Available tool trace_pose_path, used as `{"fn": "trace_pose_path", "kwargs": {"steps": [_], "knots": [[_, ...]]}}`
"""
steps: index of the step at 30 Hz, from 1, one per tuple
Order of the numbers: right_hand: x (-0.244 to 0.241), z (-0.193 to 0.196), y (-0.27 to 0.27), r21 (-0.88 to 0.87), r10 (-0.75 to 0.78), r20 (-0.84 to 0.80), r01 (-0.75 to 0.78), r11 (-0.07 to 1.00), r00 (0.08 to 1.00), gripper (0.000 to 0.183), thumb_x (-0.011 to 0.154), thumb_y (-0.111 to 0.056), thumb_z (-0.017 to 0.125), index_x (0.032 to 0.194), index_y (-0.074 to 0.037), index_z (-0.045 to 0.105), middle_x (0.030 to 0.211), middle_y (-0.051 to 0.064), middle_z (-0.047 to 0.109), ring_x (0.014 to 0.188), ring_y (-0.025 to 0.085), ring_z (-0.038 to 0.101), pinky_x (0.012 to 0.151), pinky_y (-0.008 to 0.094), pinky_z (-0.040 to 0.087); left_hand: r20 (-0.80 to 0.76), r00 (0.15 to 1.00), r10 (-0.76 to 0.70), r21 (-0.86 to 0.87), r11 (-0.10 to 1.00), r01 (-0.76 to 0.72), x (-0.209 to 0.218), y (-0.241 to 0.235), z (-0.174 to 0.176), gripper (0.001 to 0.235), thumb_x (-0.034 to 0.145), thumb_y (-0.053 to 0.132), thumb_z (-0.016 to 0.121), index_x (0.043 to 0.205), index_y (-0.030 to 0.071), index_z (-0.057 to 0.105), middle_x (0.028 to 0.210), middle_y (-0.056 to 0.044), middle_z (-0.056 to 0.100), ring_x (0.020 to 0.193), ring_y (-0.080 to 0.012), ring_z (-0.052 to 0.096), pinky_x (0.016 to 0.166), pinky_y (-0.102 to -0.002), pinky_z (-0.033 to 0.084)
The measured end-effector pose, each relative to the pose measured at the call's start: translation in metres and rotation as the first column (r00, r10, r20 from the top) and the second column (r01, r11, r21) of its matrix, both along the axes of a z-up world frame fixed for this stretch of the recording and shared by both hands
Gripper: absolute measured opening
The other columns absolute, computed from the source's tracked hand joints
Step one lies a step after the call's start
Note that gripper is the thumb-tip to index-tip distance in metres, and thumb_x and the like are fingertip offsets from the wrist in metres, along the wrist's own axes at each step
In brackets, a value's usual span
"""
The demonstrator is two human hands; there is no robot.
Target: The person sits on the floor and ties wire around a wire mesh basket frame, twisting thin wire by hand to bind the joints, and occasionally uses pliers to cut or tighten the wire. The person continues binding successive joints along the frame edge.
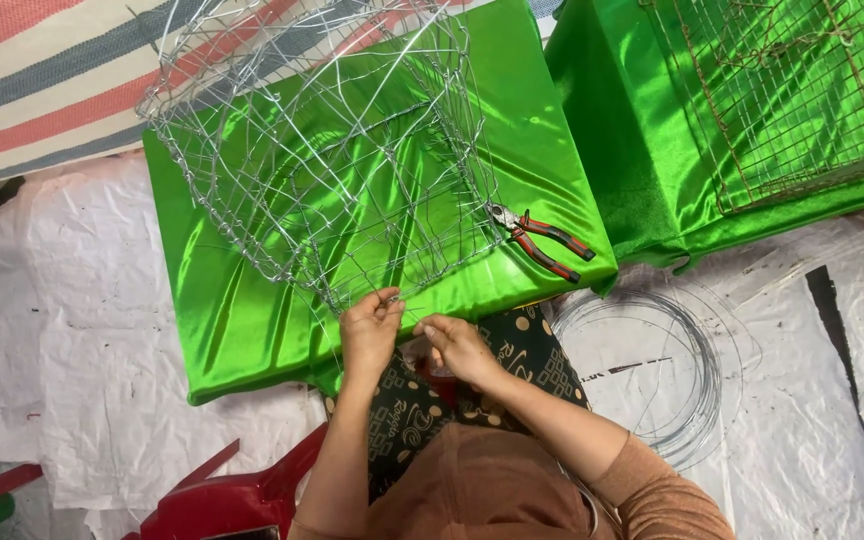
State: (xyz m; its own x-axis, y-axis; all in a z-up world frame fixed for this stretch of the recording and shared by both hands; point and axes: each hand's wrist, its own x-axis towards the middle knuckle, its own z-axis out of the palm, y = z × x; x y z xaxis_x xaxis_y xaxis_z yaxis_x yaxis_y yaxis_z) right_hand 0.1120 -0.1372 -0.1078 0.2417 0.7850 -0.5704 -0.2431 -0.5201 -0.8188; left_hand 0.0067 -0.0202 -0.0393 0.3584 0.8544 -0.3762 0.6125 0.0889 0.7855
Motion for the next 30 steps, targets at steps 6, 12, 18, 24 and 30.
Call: {"fn": "trace_pose_path", "kwargs": {"steps": [6, 12, 18, 24, 30], "knots": [[0.012, -0.013, 0.0, 0.003, -0.006, 0.077, 0.006, 1.0, 0.997, 0.026, 0.103, -0.017, 0.054, 0.116, -0.015, 0.076, 0.052, 0.006, 0.063, 0.051, 0.016, 0.059, 0.052, 0.025, 0.048, -0.055, 0.998, -0.02, -0.02, 1.0, 0.019, -0.009, 0.002, -0.015, 0.022, 0.091, 0.005, 0.074, 0.112, -0.001, 0.074, 0.084, -0.014, 0.072, 0.071, -0.0181, 0.069, 0.063, -0.032, 0.057], [0.016, 0.015, -0.003, -0.002, 0.104, 0.188, -0.106, 0.994, 0.977, 0.026, 0.103, -0.015, 0.055, 0.12, -0.014, 0.075, 0.053, 0.005, 0.067, 0.053, 0.019, 0.063, 0.058, 0.031, 0.054, -0.099, 0.995, 0.014, 0.011, 1.0, -0.013, 0.003, -0.004, -0.013, 0.021, 0.093, 0.012, 0.075, 0.112, 0.002, 0.077, 0.08, -0.01, 0.073, 0.071, -0.0163, 0.067, 0.07, -0.032, 0.056], [0.011, 0.012, -0.005, -0.007, 0.136, 0.151, -0.136, 0.991, 0.979, 0.026, 0.103, -0.015, 0.055, 0.12, -0.012, 0.075, 0.054, 0.005, 0.068, 0.055, 0.018, 0.066, 0.061, 0.031, 0.056, -0.16, 0.987, -0.01, 0.04, 0.999, 0.017, 0.0, -0.003, -0.021, 0.021, 0.09, 0.013, 0.075, 0.109, 0.005, 0.078, 0.081, -0.012, 0.078, 0.08, -0.0239, 0.075, 0.074, -0.038, 0.058], [0.011, -0.005, -0.008, 0.014, 0.102, -0.114, -0.101, 0.995, 0.988, 0.029, 0.103, -0.012, 0.051, 0.122, -0.006, 0.073, 0.051, 0.003, 0.058, 0.047, 0.012, 0.054, 0.046, 0.022, 0.043, -0.068, 0.996, -0.052, 0.045, 0.997, 0.055, -0.005, -0.002, -0.025, 0.02, 0.091, 0.002, 0.071, 0.11, -0.003, 0.076, 0.084, -0.014, 0.077, 0.066, -0.0188, 0.069, 0.061, -0.033, 0.056], [0.018, 0.006, -0.004, -0.058, 0.046, -0.349, -0.071, 0.996, 0.936, 0.027, 0.104, -0.018, 0.05, 0.116, -0.007, 0.072, 0.047, 0.002, 0.047, 0.037, 0.008, 0.037, 0.033, 0.016, 0.028, 0.038, 0.995, -0.096, 0.087, 0.992, 0.092, -0.012, 0.0, -0.033, 0.021, 0.091, -0.001, 0.07, 0.111, -0.004, 0.075, 0.088, -0.018, 0.075, 0.067, -0.02, 0.07, 0.059, -0.033, 0.06]]}}
